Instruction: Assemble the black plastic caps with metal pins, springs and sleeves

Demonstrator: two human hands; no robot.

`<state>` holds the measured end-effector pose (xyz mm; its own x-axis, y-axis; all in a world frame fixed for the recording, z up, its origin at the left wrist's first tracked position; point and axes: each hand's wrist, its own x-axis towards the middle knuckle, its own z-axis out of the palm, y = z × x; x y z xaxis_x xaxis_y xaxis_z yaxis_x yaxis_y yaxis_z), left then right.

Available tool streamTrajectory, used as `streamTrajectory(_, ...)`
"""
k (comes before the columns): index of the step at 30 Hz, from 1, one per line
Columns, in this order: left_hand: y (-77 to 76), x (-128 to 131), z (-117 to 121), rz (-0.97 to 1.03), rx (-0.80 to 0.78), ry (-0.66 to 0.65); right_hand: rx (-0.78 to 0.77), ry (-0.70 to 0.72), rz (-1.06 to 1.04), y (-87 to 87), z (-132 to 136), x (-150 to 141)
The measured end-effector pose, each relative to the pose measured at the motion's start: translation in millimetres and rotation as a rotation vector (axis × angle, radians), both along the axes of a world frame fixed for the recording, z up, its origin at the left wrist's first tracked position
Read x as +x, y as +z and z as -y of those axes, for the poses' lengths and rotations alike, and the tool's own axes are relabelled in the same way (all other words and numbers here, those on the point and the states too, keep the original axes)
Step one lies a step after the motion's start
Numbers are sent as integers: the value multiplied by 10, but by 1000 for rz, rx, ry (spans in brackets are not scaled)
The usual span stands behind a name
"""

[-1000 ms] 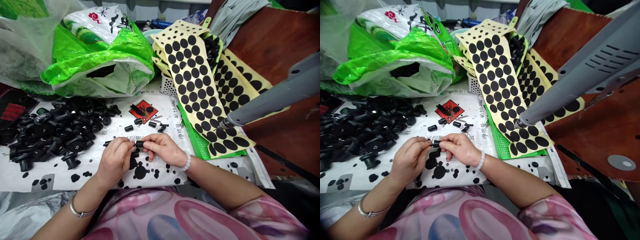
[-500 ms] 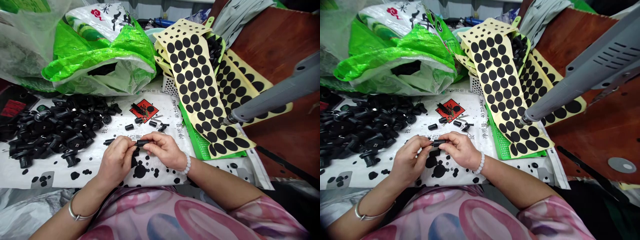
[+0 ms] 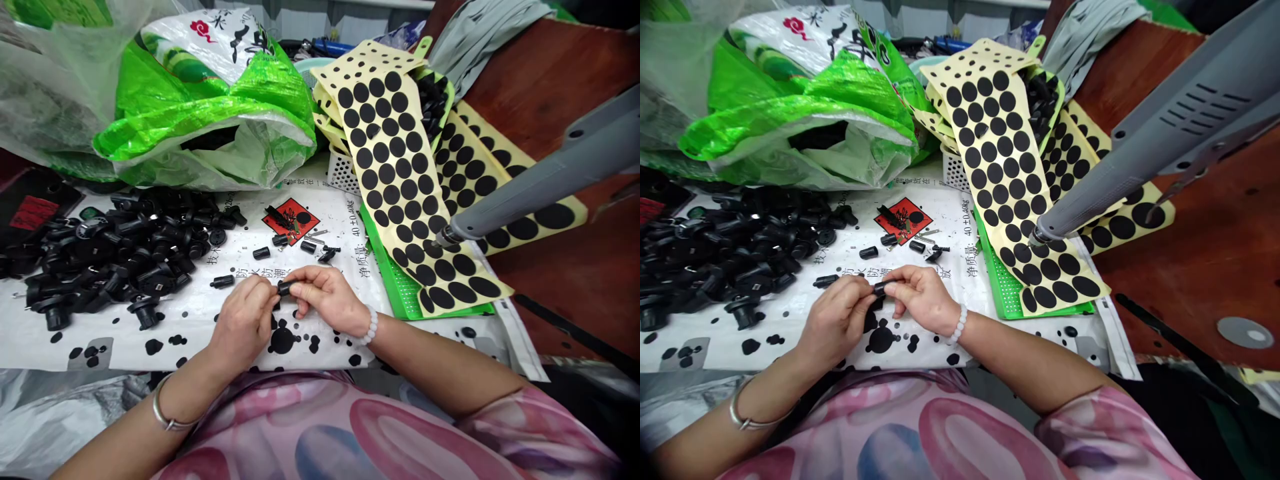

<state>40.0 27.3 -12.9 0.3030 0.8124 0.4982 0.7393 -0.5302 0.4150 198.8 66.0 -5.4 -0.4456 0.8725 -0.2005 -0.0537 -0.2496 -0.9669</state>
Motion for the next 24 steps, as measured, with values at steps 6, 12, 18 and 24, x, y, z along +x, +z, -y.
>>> streamTrajectory(6,34,39,-21,33,50,12,134,-79,-21,112,-26,4)
streamTrajectory(12,140,-50,-193,-90,72,-4,261,-13,13,51,-64,89)
streamTrajectory(18,92,-169,-259,-195,85,7,747,-49,405,62,-142,197)
streamTrajectory(24,65,-429,-332,-528,171,85,815,-439,385,176,-297,381)
